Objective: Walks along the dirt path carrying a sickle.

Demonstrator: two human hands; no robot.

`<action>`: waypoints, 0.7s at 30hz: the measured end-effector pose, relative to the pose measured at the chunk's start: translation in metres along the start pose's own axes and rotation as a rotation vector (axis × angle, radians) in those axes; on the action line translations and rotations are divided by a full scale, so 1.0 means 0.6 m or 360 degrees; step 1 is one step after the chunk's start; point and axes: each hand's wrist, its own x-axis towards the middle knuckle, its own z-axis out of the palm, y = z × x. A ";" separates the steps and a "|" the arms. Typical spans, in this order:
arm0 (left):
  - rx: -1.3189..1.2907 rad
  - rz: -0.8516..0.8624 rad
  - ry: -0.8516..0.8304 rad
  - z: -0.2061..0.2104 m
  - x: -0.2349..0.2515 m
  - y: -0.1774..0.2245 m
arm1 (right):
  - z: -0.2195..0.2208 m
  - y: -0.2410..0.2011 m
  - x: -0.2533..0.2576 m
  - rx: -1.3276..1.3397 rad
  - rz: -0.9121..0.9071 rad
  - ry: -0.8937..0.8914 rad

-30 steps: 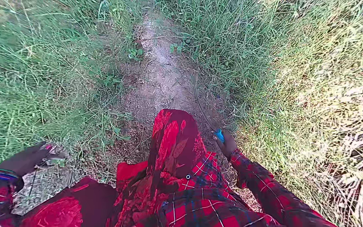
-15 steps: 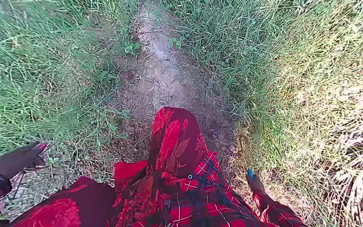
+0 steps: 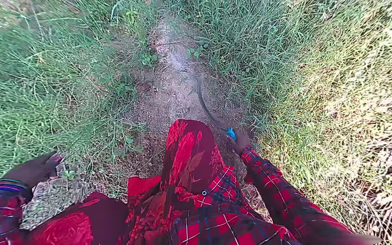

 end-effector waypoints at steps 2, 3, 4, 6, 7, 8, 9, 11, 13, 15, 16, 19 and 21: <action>0.0052 -0.0086 -0.0035 0.010 0.036 -0.022 | 0.037 0.124 -0.053 -0.0022 0.0478 -0.0147; 0.0044 -0.0099 -0.0041 0.014 0.066 -0.047 | 0.060 0.195 -0.100 0.0040 0.0816 -0.0183; 0.0042 -0.0056 -0.0016 0.021 0.103 -0.085 | 0.076 0.263 -0.154 0.0081 0.1105 -0.0170; 0.0045 0.0046 0.0031 0.028 0.160 -0.154 | 0.088 0.366 -0.249 0.0094 0.1319 -0.0108; 0.0099 0.0067 0.0024 0.025 0.175 -0.171 | 0.090 0.393 -0.278 0.0075 0.1329 -0.0080; 0.0141 0.0059 -0.0001 0.028 0.174 -0.174 | 0.084 0.405 -0.298 0.0037 0.1350 -0.0092; 0.0159 0.0043 -0.0025 0.028 0.165 -0.164 | 0.075 0.394 -0.307 0.0033 0.1363 -0.0110; 0.0121 0.0031 -0.0070 0.021 0.130 -0.121 | 0.067 0.348 -0.296 0.0059 0.1311 -0.0084; -0.0001 -0.0032 -0.0055 0.016 0.074 -0.070 | 0.073 0.280 -0.264 0.0122 0.1116 -0.0007; -0.0044 -0.0215 -0.0041 0.015 0.043 -0.039 | 0.083 0.207 -0.211 0.0217 0.0794 0.0001; -0.0038 -0.0263 0.0020 0.024 0.042 -0.039 | 0.084 0.169 -0.178 0.0214 0.0643 -0.0042; 0.0009 -0.0024 -0.0047 0.027 0.099 -0.117 | 0.064 0.051 -0.079 0.0220 0.0237 -0.0121; -0.0110 -0.0132 0.0016 0.033 0.093 -0.101 | 0.039 -0.009 -0.027 0.0220 -0.0017 -0.0089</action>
